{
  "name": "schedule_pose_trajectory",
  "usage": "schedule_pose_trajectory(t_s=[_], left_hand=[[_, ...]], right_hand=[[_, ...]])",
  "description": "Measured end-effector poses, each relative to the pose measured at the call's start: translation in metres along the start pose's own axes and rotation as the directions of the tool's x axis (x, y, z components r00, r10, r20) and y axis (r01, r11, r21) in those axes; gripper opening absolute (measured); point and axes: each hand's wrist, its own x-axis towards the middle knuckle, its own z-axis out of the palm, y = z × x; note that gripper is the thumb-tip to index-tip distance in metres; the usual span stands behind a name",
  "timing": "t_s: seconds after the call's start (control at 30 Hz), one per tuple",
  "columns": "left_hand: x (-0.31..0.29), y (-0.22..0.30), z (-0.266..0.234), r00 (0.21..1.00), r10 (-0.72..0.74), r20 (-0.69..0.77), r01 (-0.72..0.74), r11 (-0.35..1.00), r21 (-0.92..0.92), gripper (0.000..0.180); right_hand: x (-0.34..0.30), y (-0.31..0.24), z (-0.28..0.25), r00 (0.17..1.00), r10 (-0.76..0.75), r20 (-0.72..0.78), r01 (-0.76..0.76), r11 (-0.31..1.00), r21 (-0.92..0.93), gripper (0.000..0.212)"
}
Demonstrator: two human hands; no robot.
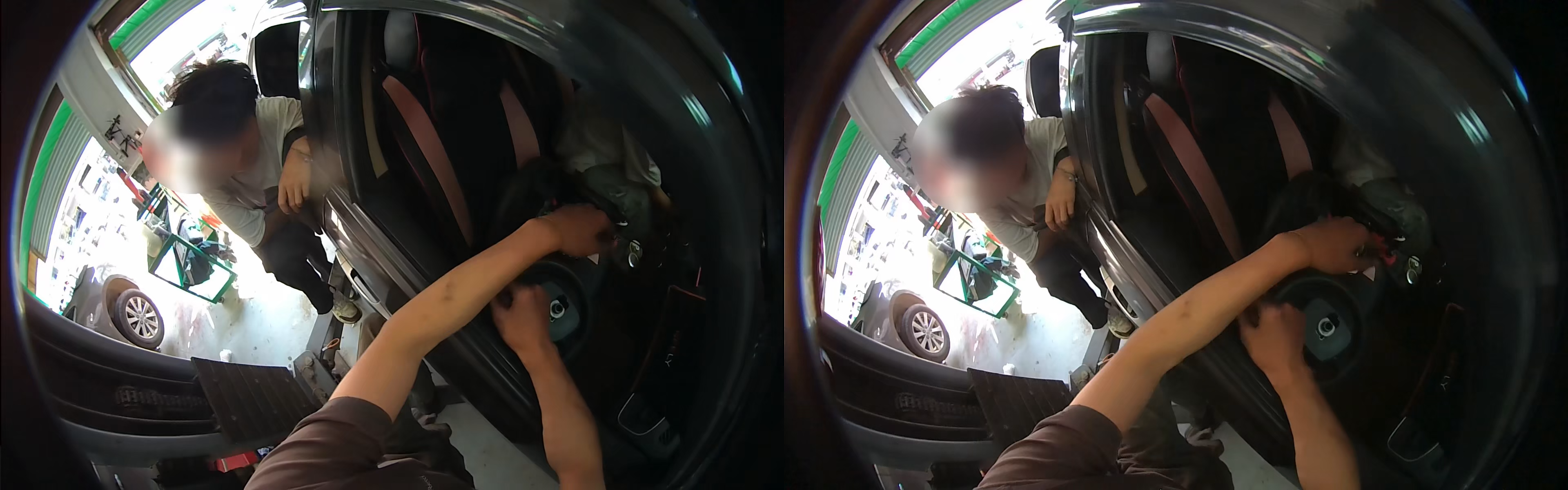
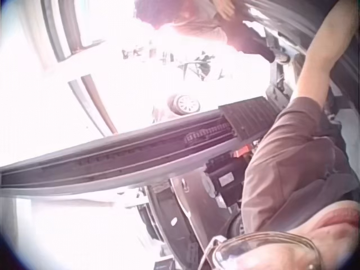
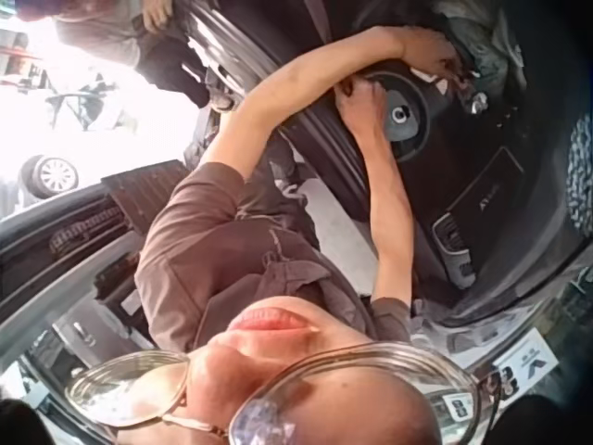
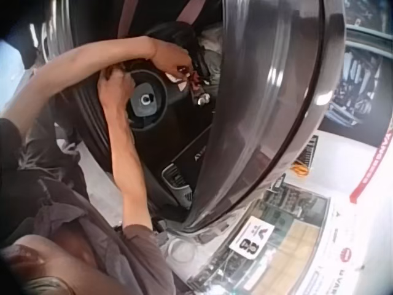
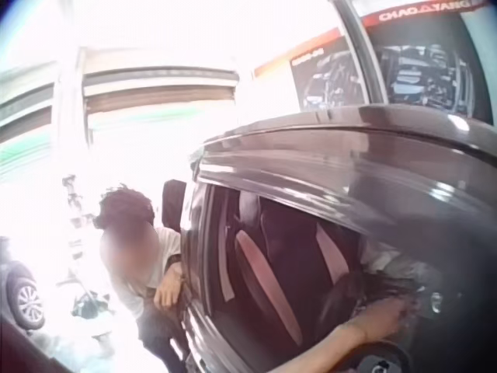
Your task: The person removes a car steering wheel by first detaching the airbag module, then unscrewing the central nut, and finally pulling the wheel off the steering column. The removed components are placed on a nearby tool cart.
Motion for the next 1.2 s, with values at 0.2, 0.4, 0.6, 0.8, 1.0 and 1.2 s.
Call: schedule_pose_trajectory(t_s=[0.2, 0.4, 0.6, 0.8, 1.0, 1.2], left_hand=[[-0.015, -0.039, 0.034, 0.981, -0.066, 0.184, 0.025, 0.977, 0.213, 0.035], [-0.001, -0.024, 0.048, 0.96, -0.059, 0.273, -0.013, 0.967, 0.255, 0.038], [-0.009, -0.02, 0.049, 0.894, -0.147, 0.422, 0.028, 0.961, 0.276, 0.045], [-0.015, -0.003, 0.035, 0.877, -0.169, 0.449, 0.048, 0.962, 0.268, 0.05], [-0.014, -0.018, 0.045, 0.913, -0.188, 0.361, 0.076, 0.95, 0.304, 0.048], [-0.009, -0.023, 0.047, 0.882, -0.224, 0.414, 0.092, 0.945, 0.315, 0.051]], right_hand=[[-0.006, -0.012, 0.009, 1.0, 0.007, -0.005, -0.007, 1.0, -0.017, 0.012], [-0.002, -0.002, 0.007, 1.0, -0.024, -0.016, 0.023, 0.999, -0.03, 0.01], [-0.001, 0.001, 0.013, 0.984, -0.12, -0.129, 0.123, 0.992, 0.01, 0.012], [0.0, 0.001, 0.011, 0.978, -0.161, -0.129, 0.168, 0.985, 0.042, 0.01], [-0.001, -0.004, 0.006, 0.993, -0.089, -0.082, 0.092, 0.995, 0.033, 0.011], [-0.001, -0.003, 0.005, 0.988, -0.114, -0.103, 0.113, 0.993, -0.022, 0.011]])
